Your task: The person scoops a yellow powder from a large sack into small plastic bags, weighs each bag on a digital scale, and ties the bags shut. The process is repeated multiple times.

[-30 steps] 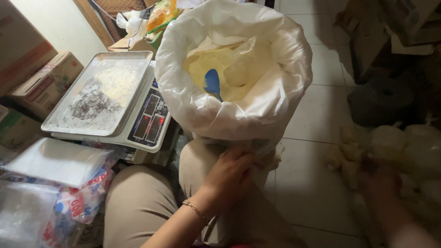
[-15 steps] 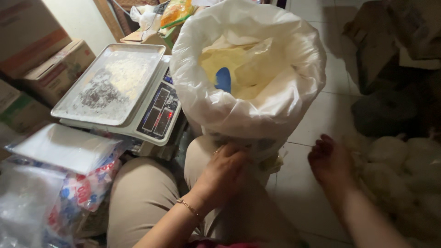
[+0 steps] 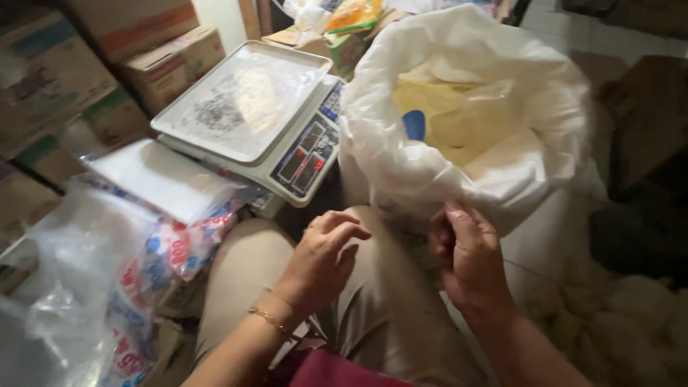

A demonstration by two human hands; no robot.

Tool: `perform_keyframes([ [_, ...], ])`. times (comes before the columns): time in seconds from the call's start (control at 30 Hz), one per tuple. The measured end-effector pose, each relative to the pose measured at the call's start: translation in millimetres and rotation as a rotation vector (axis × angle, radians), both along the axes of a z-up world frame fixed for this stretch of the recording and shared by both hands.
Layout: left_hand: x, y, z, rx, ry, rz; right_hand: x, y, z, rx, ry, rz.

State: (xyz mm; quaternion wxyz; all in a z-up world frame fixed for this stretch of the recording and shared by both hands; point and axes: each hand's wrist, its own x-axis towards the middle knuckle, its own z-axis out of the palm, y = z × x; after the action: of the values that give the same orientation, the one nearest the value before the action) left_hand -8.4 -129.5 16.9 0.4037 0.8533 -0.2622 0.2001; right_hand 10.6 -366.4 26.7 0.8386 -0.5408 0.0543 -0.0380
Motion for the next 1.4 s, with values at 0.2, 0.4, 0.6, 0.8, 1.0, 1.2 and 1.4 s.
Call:
perform_keyframes([
  [0.2, -5, 65, -1, 0.002, -0.009, 0.256, 6, 38, 0, -0.022, 0.060, 0.137],
  [0.4, -7, 125, 0, 0.165, 0.047, 0.665, 16, 70, -4, -0.022, 0.067, 0.312],
  [0.6, 6, 153, 6, 0.364, -0.001, 0.768, 19, 101, -4, 0.023, 0.081, 0.433],
  [0.8, 46, 173, -6, 0.669, 0.147, 0.734, 14, 122, -5, -0.013, 0.045, 0.519],
  [1.0, 63, 188, -6, 0.790, 0.222, 0.745, 16, 126, -9, -0.026, 0.070, 0.527],
  [1.2, 61, 193, -13, 0.806, 0.213, 0.712, 15, 129, -14, -0.091, 0.057, 0.524],
  [1.4, 68, 208, -20, 0.773, 0.160, 0.714, 19, 124, -18, -0.073, 0.063, 0.509],
])
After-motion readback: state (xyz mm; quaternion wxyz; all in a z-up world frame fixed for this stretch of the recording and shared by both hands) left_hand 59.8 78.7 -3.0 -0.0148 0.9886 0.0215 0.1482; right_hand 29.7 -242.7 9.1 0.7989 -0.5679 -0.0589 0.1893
